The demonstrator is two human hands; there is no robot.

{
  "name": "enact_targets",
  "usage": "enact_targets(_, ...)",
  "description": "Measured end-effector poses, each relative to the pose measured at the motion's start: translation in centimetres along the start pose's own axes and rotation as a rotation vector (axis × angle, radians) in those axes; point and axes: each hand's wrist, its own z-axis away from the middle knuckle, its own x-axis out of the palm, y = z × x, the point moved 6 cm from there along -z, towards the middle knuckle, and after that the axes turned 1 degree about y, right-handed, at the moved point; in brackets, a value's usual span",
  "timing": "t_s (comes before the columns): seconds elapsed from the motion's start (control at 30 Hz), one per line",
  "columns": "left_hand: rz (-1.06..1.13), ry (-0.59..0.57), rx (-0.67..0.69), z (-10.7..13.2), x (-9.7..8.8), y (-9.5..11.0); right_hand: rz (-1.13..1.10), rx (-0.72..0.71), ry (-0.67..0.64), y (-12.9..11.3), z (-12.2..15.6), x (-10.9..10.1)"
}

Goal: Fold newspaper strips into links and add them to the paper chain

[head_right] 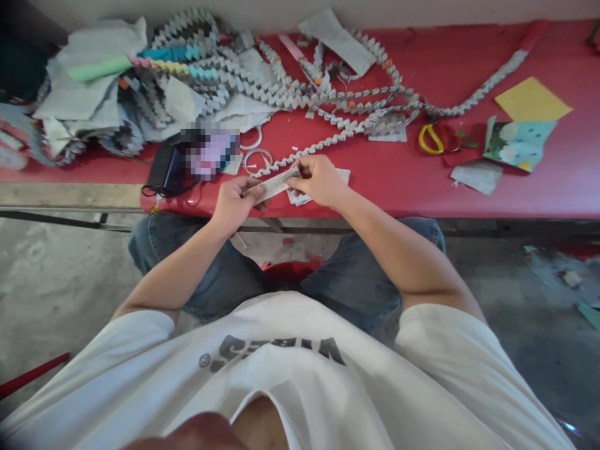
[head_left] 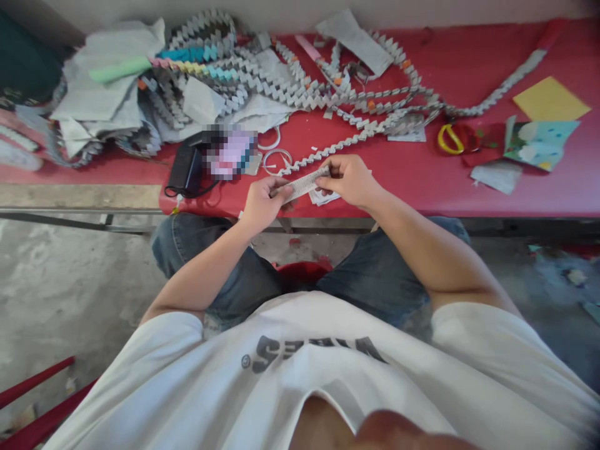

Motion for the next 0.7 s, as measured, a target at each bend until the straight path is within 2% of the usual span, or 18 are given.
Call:
enact_targets(0.07, 0.072, 0.044, 0.025, -0.2, -0.3, 0.0, -0.068, 0.011, 0.043, 0.0, 0.0, -0.1)
enact_targets(0.17, 0.116, 0.046, 0.083, -0.4, -0.5, 0.2, -0.160, 0.016, 0.092, -0.2, -0.3, -0.5)
enact_targets(0.37, 0.122, 0.129, 0.265, 0.0, -0.8, 1.8, -0.288, -0.133, 0.220, -1.6, -0.4, -0.9)
enact_targets(0.43, 0.148, 0.129, 0.307, 0.3, -0.8, 2.2, -0.338, -0.125, 0.244, -1.7, -0.2, -0.9)
enact_targets(0.53, 0.212, 0.013, 0.231, 0.5, -0.5, 2.1, -0.409, -0.048, 0.243, -1.3, -0.1, -0.8)
enact_targets(0.63, 0.313, -0.259, -0.006, 0.8, 0.7, 1.1, -0.444, 0.028, 0.209, -0.7, -0.2, -0.7)
enact_targets(0.7, 0.376, -0.385, -0.145, 1.1, 1.3, 0.7, -0.433, 0.067, 0.176, -0.3, -0.3, -0.5)
